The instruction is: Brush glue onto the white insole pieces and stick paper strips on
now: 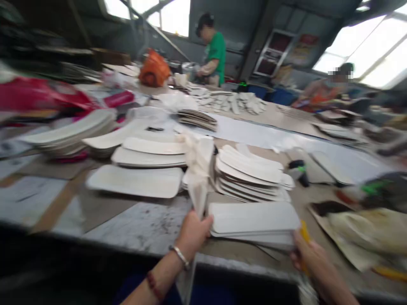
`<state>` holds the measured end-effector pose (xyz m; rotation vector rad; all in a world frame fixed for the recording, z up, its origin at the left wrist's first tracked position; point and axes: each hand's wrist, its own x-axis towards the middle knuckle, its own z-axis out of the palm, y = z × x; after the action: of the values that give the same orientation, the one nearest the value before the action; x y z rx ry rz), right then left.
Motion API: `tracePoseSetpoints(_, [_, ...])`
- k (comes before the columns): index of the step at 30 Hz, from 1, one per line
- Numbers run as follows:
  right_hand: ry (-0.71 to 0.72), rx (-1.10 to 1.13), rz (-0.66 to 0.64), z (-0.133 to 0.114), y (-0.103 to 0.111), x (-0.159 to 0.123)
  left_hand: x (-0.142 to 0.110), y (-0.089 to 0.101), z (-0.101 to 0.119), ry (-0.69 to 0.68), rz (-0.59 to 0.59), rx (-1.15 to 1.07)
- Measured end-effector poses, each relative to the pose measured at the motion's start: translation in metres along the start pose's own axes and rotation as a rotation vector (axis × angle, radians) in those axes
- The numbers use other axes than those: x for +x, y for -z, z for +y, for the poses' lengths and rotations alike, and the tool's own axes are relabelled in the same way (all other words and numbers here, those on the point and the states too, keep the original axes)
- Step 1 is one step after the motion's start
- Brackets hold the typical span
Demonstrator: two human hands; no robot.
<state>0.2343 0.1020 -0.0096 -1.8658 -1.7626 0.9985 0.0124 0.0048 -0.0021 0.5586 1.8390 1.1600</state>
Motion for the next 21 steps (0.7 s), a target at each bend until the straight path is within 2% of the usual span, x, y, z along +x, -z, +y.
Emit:
tracePoseSetpoints(2, [-0.102, 0.067, 0.004, 0.017, 0.031, -0.002, 0.011, 0.000, 0.002, -0.019, -0.025, -0.010])
tracePoseSetpoints(4, [-0.127, 0.158, -0.030, 0.024, 0.047, -0.001, 0.017, -0.001, 0.003, -0.027, -0.046, -0.015])
tracePoseSetpoints(5, [-0.111, 0.177, -0.007, 0.024, 0.052, 0.001, 0.018, -0.001, 0.003, -0.029, -0.048, -0.019])
tracePoseSetpoints(7, [-0.026, 0.137, 0.132, 0.018, 0.060, 0.001, 0.015, -0.001, 0.000, -0.035, -0.026, -0.031])
tracePoseSetpoints(10, [0.169, -0.047, 0.422, 0.001, 0.075, -0.007, 0.012, -0.003, -0.005, -0.032, 0.046, -0.049])
tracePoseSetpoints(12, [0.287, -0.101, 0.518, -0.013, 0.082, -0.015, 0.013, -0.005, -0.008, -0.029, 0.065, -0.042])
tracePoseSetpoints(17, [0.527, 0.072, 0.428, -0.032, 0.074, -0.012, 0.017, -0.004, -0.008, -0.026, 0.043, 0.044])
tracePoseSetpoints(21, [0.750, -0.040, 0.410, -0.024, 0.051, 0.004, 0.024, 0.002, -0.012, -0.038, 0.005, 0.093])
